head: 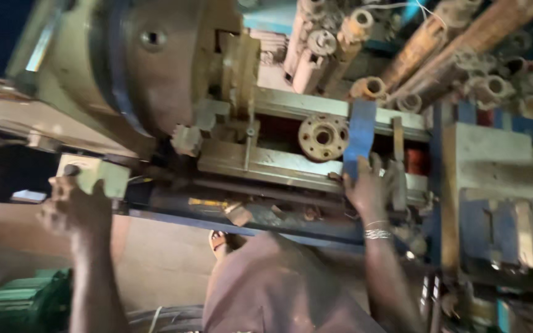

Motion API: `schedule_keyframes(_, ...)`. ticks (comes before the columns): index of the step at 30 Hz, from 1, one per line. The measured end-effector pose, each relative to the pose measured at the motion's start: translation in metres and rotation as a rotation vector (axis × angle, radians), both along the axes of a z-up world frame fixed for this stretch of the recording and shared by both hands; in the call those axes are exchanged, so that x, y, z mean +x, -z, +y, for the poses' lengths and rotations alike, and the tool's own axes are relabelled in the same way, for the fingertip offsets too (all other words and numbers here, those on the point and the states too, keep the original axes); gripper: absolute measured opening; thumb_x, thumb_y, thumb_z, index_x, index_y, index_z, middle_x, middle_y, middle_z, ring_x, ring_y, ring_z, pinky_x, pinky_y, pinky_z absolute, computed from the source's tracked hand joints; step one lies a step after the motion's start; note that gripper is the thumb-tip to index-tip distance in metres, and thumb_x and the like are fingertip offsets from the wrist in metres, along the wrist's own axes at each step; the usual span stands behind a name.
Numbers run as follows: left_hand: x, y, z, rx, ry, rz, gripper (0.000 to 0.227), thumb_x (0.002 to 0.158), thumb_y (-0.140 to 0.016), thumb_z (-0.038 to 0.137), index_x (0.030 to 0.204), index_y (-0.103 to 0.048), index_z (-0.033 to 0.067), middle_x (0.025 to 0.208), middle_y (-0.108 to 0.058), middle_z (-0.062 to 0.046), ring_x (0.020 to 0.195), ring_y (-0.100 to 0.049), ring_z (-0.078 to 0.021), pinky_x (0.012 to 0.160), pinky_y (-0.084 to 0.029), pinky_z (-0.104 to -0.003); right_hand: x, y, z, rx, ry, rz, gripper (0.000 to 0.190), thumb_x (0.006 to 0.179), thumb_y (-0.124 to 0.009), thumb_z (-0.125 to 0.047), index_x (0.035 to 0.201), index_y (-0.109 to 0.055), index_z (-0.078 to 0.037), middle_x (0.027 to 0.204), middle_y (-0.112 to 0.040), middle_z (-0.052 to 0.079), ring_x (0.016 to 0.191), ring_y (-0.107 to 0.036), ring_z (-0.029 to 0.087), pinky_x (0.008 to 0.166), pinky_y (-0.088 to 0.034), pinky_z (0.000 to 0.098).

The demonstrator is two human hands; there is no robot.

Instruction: The person operates a metal lathe, securing a cylindrical metal part in the chuck and using a cutting tool to machine its surface. They then use a sanding strip to smooth the part while it rotates.

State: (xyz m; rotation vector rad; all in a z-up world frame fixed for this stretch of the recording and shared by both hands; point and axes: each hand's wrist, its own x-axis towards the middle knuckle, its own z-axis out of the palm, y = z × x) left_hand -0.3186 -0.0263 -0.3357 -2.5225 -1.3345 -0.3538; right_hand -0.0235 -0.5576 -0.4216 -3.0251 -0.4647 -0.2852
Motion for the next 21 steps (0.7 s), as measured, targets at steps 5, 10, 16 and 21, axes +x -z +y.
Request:
schedule_keyframes(5, -0.010, -0.007, 0.002, -0.091, 0.094, -0.116, 0.059, 0.089, -0.082, 0.039, 0.131, -0.068, -0.0006, 0.136, -0.069, -0.022, 0.111, -0.068, -0.0384, 0.097, -0.045, -0.049, -0.051, -0.036, 0.036, 0.202, -0.066, 0.086, 0.035, 0.089, -0.071, -0.025, 0.123, -0.071, -0.017, 0.135, -0.061, 0.010, 0.129, -0.045, 0.046, 0.109, -0.036, 0.0637)
schedule_keyframes(10, -0.007, -0.026, -0.005, -0.212, 0.113, -0.209, 0.047, 0.089, -0.085, 0.032, 0.127, -0.072, 0.0055, 0.137, -0.071, -0.020, 0.108, -0.070, -0.0388, 0.092, -0.047, -0.051, -0.057, -0.039, 0.060, 0.009, 0.049, 0.027, 0.036, 0.081, -0.075, -0.027, 0.116, -0.074, -0.018, 0.126, -0.064, 0.007, 0.121, -0.046, 0.043, 0.100, -0.034, 0.0677)
schedule_keyframes(16, -0.004, -0.033, -0.007, -0.164, 0.102, -0.196, 0.054, 0.086, -0.086, 0.035, 0.126, -0.070, 0.0022, 0.143, -0.066, -0.024, 0.109, -0.069, -0.0416, 0.094, -0.048, -0.052, -0.043, -0.030, 0.062, -0.052, 0.093, 0.068, 0.022, 0.092, -0.071, -0.033, 0.109, -0.077, -0.021, 0.115, -0.067, 0.006, 0.118, -0.048, 0.040, 0.095, -0.038, 0.0629)
schedule_keyframes(21, 0.001, -0.038, -0.010, -0.204, 0.044, -0.210, 0.061, 0.082, -0.086, 0.035, 0.133, -0.070, 0.0063, 0.140, -0.065, -0.023, 0.109, -0.069, -0.0415, 0.091, -0.048, -0.054, -0.034, -0.025, 0.062, -0.009, 0.082, 0.123, 0.027, 0.084, -0.074, -0.032, 0.107, -0.078, -0.019, 0.110, -0.069, 0.007, 0.112, -0.052, 0.039, 0.090, -0.038, 0.0671)
